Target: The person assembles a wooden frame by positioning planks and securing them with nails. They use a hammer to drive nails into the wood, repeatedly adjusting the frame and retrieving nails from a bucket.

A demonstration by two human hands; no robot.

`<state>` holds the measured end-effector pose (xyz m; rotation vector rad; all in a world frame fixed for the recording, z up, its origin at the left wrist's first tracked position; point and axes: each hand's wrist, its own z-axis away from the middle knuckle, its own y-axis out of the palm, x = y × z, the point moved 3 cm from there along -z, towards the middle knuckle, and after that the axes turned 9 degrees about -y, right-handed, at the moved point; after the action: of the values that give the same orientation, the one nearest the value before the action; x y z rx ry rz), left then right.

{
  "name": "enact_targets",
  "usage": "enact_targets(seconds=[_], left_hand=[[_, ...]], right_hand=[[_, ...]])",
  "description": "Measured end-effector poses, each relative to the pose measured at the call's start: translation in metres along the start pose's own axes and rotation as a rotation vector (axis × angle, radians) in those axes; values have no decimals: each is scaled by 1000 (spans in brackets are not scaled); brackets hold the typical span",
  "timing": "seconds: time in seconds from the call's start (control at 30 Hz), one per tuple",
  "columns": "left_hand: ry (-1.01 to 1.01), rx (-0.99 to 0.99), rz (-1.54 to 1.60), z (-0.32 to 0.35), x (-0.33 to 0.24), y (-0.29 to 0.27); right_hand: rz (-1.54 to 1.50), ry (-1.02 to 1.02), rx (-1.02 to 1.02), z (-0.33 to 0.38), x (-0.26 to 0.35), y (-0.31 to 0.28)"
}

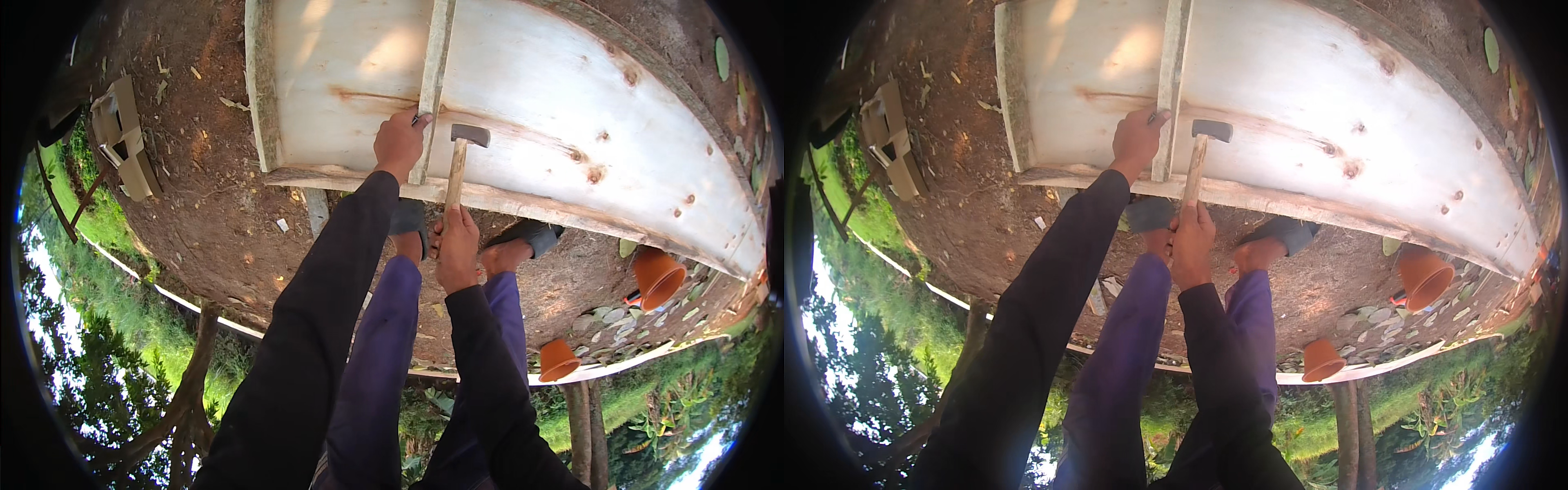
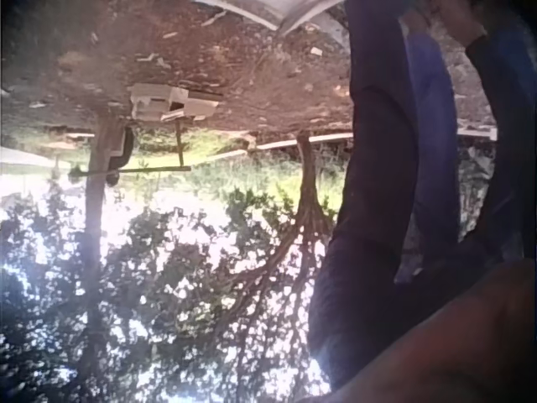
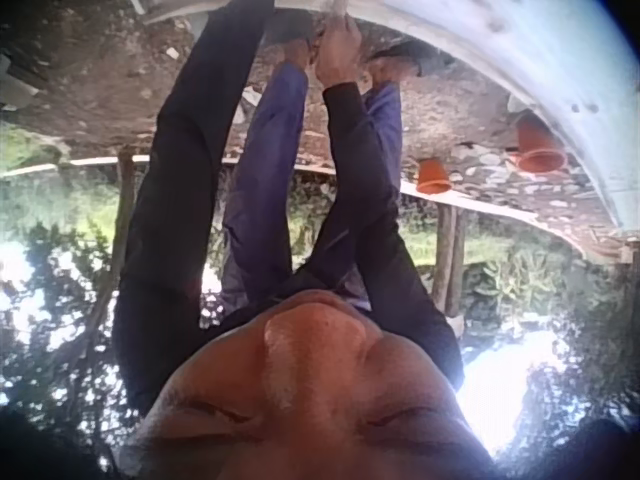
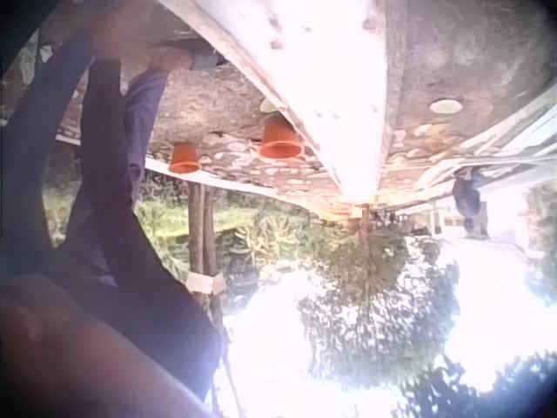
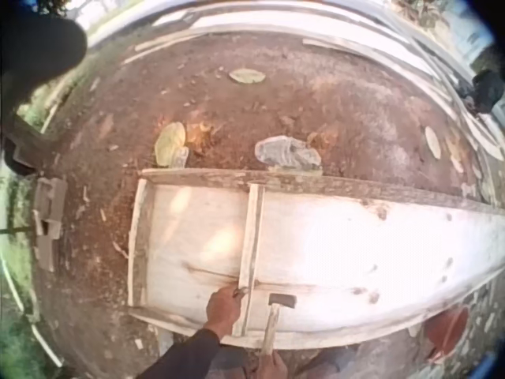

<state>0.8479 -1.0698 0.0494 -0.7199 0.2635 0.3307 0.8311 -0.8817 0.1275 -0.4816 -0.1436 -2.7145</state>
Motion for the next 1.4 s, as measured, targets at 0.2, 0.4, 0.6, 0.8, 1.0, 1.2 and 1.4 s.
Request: enact_targets(seconds=[0.2,0.4,0.6,0.8,1.0,1.2,1.4], left_hand=[[-12,-55,-19,0,3,0],[-31,15,36,1,2,-5],[-39,12,-4,0,3,-9],[-20,-4,100,7,4,-12],[42,-236,111,63,90,-28],[-349,9,-84,165,188,-57],[-500,83,-73,255,234,-81]], right_hand=[[-111,-164,-88,-13,36,18],[53,-24,53,-27,58,48],[111,-89,65,-24,54,49],[722,-745,-85,-19,47,21],[1253,-842,51,-1,79,29],[1436,-662,64,14,107,55],[1607,-664,9,17,127,82]])
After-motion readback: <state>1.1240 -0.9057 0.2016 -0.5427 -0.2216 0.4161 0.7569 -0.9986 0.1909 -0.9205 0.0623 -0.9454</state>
